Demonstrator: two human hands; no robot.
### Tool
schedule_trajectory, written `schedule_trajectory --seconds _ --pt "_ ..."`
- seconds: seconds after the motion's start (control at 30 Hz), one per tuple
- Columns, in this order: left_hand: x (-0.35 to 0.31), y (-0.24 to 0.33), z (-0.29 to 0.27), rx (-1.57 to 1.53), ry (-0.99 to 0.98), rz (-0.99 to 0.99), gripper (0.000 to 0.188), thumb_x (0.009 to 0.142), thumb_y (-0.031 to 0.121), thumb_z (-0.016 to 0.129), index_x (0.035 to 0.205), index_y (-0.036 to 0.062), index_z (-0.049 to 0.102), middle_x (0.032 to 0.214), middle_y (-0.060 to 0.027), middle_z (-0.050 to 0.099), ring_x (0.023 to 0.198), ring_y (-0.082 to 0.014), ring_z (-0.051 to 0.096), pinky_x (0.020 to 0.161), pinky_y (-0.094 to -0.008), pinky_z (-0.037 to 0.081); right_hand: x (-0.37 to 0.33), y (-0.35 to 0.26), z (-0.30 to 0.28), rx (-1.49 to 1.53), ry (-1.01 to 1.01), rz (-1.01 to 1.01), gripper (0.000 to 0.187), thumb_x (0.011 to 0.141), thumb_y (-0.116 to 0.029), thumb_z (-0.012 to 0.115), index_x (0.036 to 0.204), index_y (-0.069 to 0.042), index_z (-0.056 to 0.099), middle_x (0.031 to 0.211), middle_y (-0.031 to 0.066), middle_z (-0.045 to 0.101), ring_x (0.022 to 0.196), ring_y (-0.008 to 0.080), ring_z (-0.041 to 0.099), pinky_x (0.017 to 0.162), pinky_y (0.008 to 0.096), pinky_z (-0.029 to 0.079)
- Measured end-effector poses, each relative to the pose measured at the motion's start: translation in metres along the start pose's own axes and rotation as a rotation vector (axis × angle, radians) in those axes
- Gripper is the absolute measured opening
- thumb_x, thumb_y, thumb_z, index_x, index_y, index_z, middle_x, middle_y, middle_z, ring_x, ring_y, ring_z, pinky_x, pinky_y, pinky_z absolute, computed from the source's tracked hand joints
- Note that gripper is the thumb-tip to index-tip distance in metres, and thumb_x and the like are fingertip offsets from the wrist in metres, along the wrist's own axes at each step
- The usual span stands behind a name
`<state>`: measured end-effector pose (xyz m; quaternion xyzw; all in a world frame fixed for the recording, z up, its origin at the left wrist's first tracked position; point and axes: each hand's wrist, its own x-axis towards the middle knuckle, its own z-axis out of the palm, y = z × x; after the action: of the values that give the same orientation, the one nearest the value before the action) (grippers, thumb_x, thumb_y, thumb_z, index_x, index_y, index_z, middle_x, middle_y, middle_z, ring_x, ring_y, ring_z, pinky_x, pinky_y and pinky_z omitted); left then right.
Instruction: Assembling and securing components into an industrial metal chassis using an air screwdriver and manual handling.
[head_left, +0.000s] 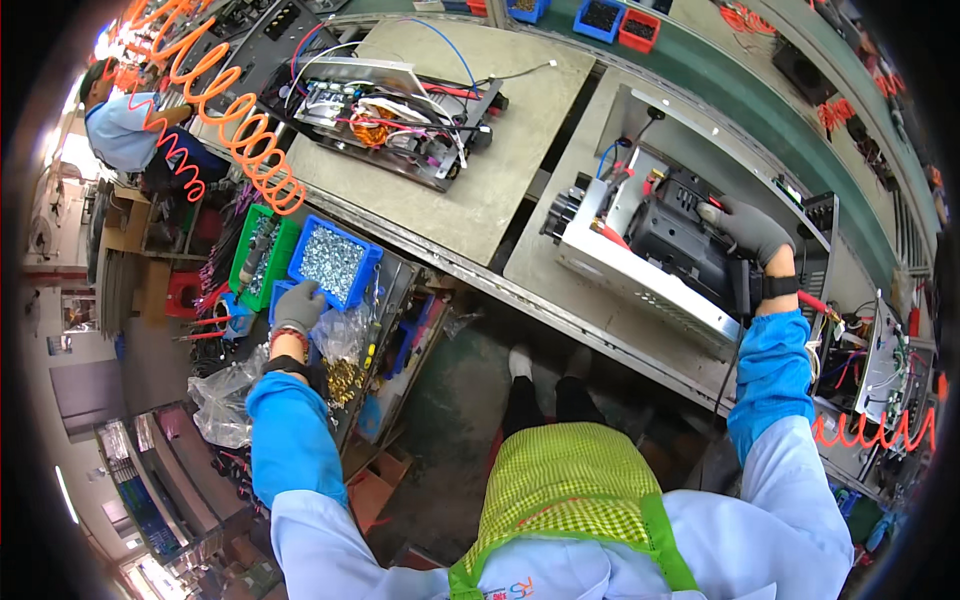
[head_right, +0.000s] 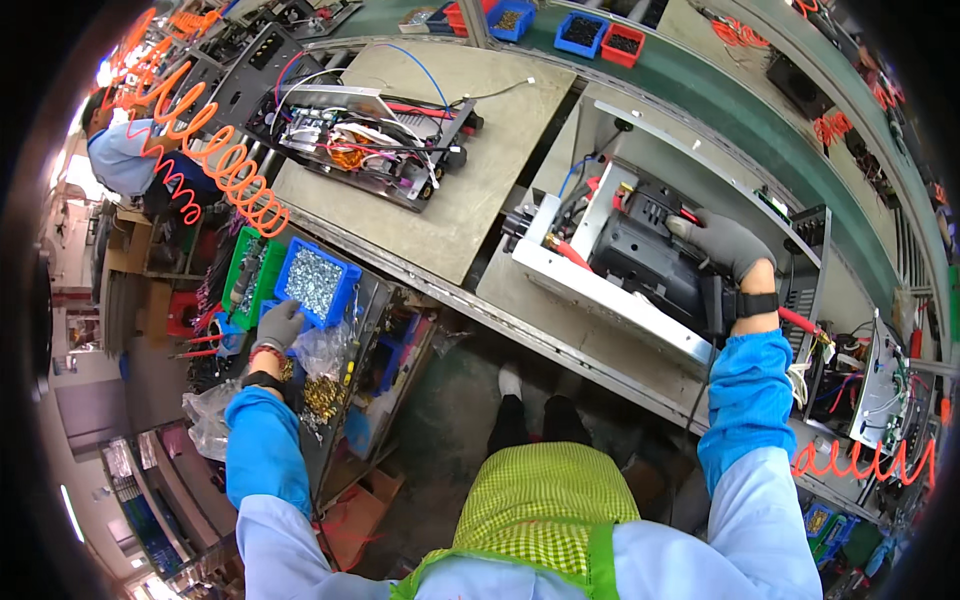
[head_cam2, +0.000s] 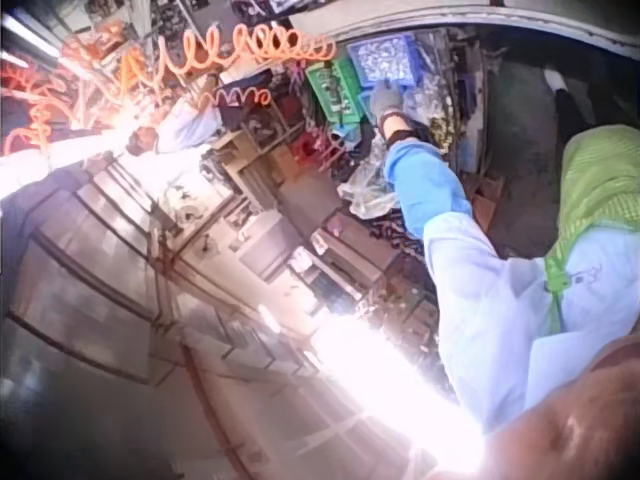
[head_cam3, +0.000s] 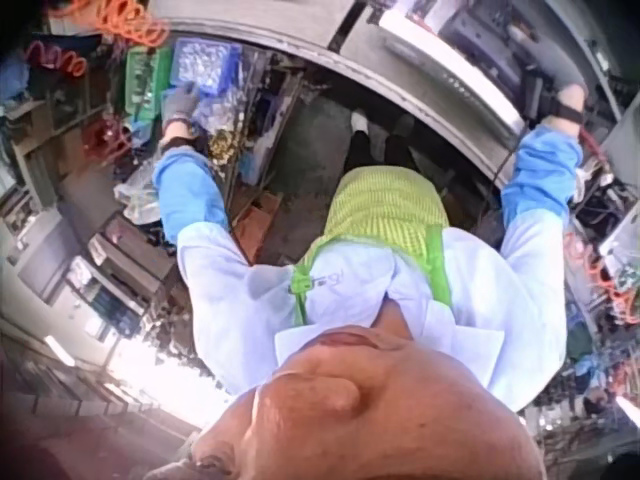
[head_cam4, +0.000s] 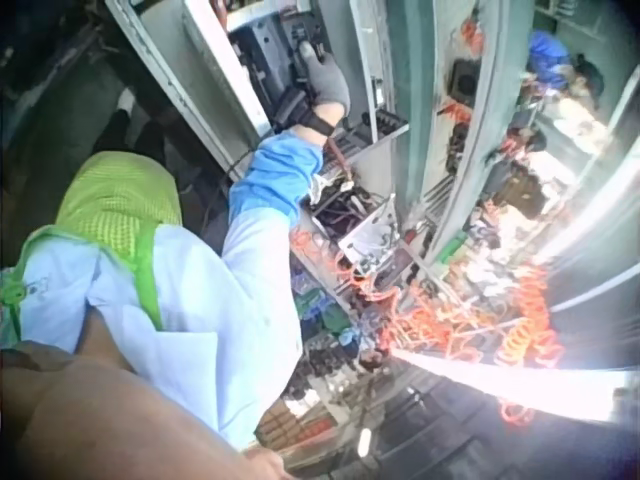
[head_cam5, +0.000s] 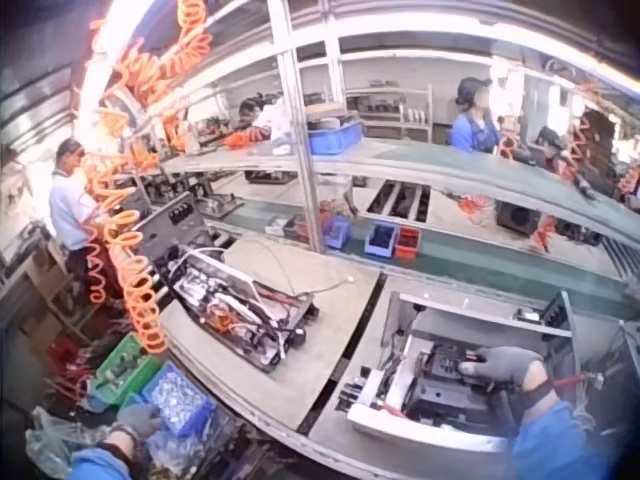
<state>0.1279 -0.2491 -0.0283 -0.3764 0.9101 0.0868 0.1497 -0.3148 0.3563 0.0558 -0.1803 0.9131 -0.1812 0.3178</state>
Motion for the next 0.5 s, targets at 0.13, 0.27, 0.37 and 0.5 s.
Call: schedule_trajectory --seconds 0.13,0.27,0.37,0.5 --pt "0.022 0.029 0.026 0.131 0.105 -0.036 0.036 0.086 0.032 0.062 0.118 0.0159 0.067 0.114 -0.0130 0.069 0.106 -0.0327 0.064 0.090 -0.0465 0.049 0.003 -0.002 -0.001 -0.027 0.023 -0.051 0.069 0.090 -0.064 0.053 0.115 0.000 0.062 0.087 0.0137 0.067 0.076 0.0202 0.063 0.069 0.0364 0.049" --pt "0.036 0.036 0.041 0.256 0.168 0.000 0.035 0.085 0.031 0.064 0.118 0.0197 0.066 0.109 -0.0111 0.070 0.103 -0.0318 0.066 0.087 -0.0476 0.049 0.011 0.010 0.010 -0.060 0.057 -0.063 0.068 0.090 -0.064 0.054 0.117 -0.002 0.062 0.084 0.0109 0.066 0.072 0.0186 0.059 0.066 0.0346 0.047" --pt "0.045 0.040 0.051 0.237 0.159 -0.068 0.025 0.085 0.029 0.064 0.106 0.0177 0.067 0.098 -0.0103 0.072 0.095 -0.0322 0.068 0.081 -0.0475 0.049 0.012 0.007 0.006 -0.046 0.022 -0.012 0.069 0.089 -0.064 0.055 0.117 -0.002 0.062 0.080 0.0076 0.063 0.070 0.0157 0.056 0.064 0.0324 0.046" --pt "0.050 0.032 0.057 0.277 0.183 -0.007 0.015 0.083 0.026 0.064 0.094 0.0166 0.068 0.088 -0.0110 0.070 0.086 -0.0348 0.067 0.072 -0.0481 0.049 0.011 0.004 0.010 0.072 0.022 -0.048 0.071 0.088 -0.066 0.056 0.117 -0.001 0.062 0.077 0.0052 0.060 0.068 0.0142 0.054 0.063 0.0315 0.045"
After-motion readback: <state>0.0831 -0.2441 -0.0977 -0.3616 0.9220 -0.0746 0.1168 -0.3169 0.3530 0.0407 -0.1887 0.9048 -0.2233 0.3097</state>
